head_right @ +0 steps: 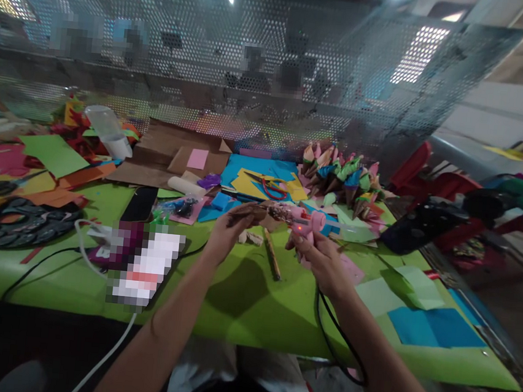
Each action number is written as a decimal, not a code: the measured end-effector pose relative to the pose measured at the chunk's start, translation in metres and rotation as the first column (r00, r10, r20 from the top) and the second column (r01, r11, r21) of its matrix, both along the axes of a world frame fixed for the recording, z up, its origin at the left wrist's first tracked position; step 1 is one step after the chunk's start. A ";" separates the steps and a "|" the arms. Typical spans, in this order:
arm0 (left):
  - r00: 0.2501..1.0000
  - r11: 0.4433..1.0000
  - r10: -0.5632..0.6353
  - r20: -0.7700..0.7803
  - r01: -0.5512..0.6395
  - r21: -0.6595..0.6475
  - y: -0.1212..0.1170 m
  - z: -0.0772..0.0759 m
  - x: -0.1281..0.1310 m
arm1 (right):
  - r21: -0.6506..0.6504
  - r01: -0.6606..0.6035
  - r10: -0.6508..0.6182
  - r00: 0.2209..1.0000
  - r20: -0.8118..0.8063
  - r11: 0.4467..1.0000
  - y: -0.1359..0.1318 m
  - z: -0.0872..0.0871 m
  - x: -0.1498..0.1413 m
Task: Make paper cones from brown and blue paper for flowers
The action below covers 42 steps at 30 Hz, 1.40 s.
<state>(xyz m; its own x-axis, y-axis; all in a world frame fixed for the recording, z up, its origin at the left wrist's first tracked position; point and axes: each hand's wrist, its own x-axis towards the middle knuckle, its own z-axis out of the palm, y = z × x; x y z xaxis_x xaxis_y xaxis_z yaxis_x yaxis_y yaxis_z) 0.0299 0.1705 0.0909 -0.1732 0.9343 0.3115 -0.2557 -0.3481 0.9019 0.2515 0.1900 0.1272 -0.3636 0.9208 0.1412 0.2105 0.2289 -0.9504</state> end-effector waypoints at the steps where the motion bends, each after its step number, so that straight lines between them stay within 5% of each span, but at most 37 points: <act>1: 1.000 1.000 0.002 0.017 -0.002 -0.003 0.000 0.000 0.001 | -0.015 -0.004 0.003 0.999 -0.036 1.000 0.000 0.000 0.001; 10: 0.997 1.000 0.017 0.075 -0.016 -0.020 0.005 0.000 0.002 | -0.194 -0.017 -0.045 0.948 -0.314 0.981 0.000 0.009 0.007; 20: 0.991 0.990 0.137 0.002 -0.136 -0.028 0.005 0.007 -0.001 | -0.061 0.387 -0.392 0.905 -0.162 0.920 0.010 0.005 0.096; 26: 0.985 0.985 0.165 -0.043 -0.167 -0.045 0.004 0.011 -0.001 | -0.087 0.473 -0.479 0.875 -0.068 0.877 0.006 -0.013 0.132; 42: 0.988 0.987 0.147 -0.045 -0.149 -0.060 0.003 0.011 -0.002 | -0.205 0.430 -0.435 0.900 0.025 0.879 0.024 -0.047 0.117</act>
